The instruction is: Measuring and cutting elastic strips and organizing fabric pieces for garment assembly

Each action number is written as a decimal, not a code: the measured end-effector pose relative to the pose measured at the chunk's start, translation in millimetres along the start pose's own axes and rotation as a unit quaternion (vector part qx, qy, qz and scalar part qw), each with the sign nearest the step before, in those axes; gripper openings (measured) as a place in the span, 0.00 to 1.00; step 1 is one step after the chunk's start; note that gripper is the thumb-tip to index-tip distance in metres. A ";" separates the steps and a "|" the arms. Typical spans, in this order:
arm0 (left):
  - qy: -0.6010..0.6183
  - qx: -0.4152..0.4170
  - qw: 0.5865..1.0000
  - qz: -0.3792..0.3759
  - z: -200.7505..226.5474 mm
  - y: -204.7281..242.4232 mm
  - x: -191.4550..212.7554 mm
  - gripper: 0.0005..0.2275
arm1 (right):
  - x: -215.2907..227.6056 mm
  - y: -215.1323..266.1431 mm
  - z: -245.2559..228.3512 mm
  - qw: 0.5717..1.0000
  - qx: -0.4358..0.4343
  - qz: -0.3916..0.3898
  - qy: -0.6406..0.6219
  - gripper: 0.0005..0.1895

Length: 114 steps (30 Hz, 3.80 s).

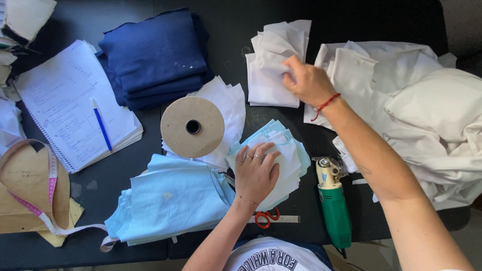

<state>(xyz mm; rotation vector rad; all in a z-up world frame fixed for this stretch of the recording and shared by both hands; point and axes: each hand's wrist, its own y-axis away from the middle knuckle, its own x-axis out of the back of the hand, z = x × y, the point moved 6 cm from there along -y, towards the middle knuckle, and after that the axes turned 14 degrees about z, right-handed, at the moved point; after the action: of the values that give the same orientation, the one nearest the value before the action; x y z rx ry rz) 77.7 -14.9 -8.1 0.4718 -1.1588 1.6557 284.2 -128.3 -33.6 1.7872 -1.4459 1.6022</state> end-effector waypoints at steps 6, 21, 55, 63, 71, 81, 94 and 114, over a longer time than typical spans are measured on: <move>0.493 0.299 0.817 -0.027 7.9 -12.0 33.5 0.18 | 121.4 20.0 -68.3 0.988 0.026 0.155 -0.002 0.14; 0.544 0.602 0.584 -0.019 -64.3 69.2 53.9 0.28 | 80.9 202.8 -128.0 0.758 -0.474 0.058 -0.445 0.16; 0.328 0.227 0.916 0.043 -12.8 70.3 71.6 0.31 | 93.4 147.4 -183.1 0.947 -0.174 0.144 -0.228 0.08; 0.588 0.588 0.495 0.250 -42.9 83.4 83.8 0.08 | 86.7 155.8 -153.4 0.882 -0.324 0.041 -0.341 0.07; 0.637 0.608 0.370 0.295 -82.8 142.2 94.4 0.13 | 54.9 195.3 -122.2 0.890 -0.365 -0.004 -0.273 0.14; 0.346 0.305 0.887 -0.025 -12.5 87.4 107.2 0.26 | 47.2 199.1 -100.8 0.892 -0.367 -0.003 -0.266 0.09; 0.380 0.585 0.716 0.004 -81.5 130.9 78.7 0.36 | 30.9 256.0 -127.8 0.734 -0.513 -0.186 -0.403 0.14; 0.543 0.359 0.741 -0.167 19.8 46.8 92.0 0.17 | 129.5 134.7 -142.8 0.913 -0.316 -0.135 -0.218 0.14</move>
<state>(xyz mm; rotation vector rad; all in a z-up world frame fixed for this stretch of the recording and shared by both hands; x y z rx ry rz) -5.5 14.0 49.2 0.0772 0.4460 1.5773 76.0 -131.6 75.7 1.8736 -1.5646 0.5103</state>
